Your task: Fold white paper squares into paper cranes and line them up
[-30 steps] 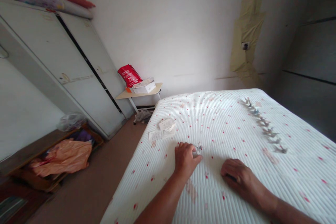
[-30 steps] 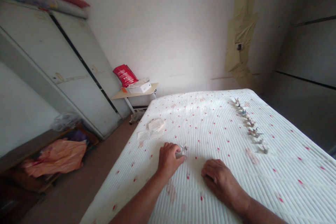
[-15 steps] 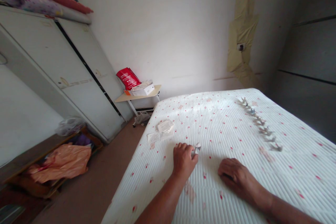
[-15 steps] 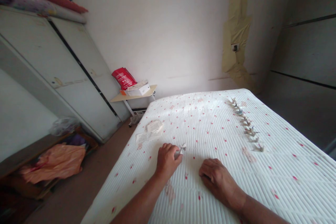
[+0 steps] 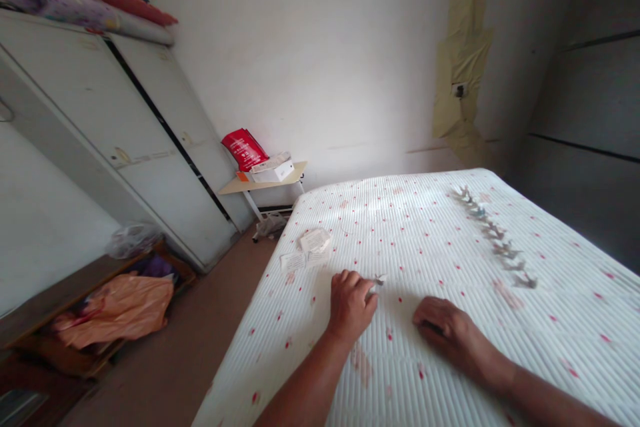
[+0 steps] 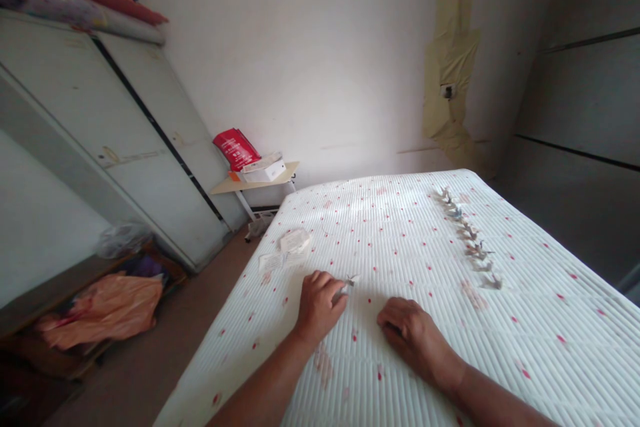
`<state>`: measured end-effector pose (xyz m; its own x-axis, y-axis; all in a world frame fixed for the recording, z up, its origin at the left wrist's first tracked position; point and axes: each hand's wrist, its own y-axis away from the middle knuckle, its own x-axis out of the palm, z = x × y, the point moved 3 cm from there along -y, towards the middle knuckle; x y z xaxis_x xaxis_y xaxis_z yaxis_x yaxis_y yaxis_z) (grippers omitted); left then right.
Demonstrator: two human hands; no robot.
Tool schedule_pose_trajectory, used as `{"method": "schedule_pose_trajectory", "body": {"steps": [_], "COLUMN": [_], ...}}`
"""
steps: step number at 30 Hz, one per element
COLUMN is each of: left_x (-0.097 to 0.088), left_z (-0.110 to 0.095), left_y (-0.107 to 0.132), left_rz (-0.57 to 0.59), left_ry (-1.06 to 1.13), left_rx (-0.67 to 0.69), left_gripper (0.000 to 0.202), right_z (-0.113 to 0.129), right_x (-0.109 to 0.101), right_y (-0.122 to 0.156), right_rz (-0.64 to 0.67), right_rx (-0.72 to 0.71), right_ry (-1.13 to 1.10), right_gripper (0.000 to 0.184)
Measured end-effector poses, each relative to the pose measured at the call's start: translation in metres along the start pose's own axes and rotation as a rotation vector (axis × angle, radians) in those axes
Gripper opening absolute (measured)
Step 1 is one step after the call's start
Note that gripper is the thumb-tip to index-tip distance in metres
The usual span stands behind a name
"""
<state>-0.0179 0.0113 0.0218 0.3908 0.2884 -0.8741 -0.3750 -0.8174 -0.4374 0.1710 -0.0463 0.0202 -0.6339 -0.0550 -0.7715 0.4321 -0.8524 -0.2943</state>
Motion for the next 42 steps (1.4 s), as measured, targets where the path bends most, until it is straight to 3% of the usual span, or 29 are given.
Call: {"method": "schedule_pose_trajectory", "body": {"steps": [7, 14, 20, 29, 42], "left_x": [0.003, 0.007, 0.01, 0.012, 0.02], "left_z": [0.0, 0.002, 0.004, 0.003, 0.001], "left_y": [-0.005, -0.011, -0.014, -0.015, -0.021], "left_rz": [0.052, 0.061, 0.037, 0.0, 0.069], "left_ry": [-0.033, -0.059, -0.072, 0.024, 0.017], "left_rx": [0.006, 0.013, 0.016, -0.014, -0.046], "left_gripper": [0.008, 0.014, 0.014, 0.007, 0.011], "right_z": [-0.021, -0.028, -0.03, -0.034, -0.033], "right_x": [-0.004, 0.003, 0.012, 0.018, 0.018], "right_y": [-0.019, -0.052, -0.073, -0.077, -0.081], "right_rz": [-0.067, -0.156, -0.148, -0.094, -0.18], "right_rx": [0.089, 0.035, 0.03, 0.111, 0.115], "right_ry": [-0.106, -0.141, -0.106, -0.012, -0.059], "right_gripper": [0.018, 0.019, 0.021, 0.021, 0.02]}}
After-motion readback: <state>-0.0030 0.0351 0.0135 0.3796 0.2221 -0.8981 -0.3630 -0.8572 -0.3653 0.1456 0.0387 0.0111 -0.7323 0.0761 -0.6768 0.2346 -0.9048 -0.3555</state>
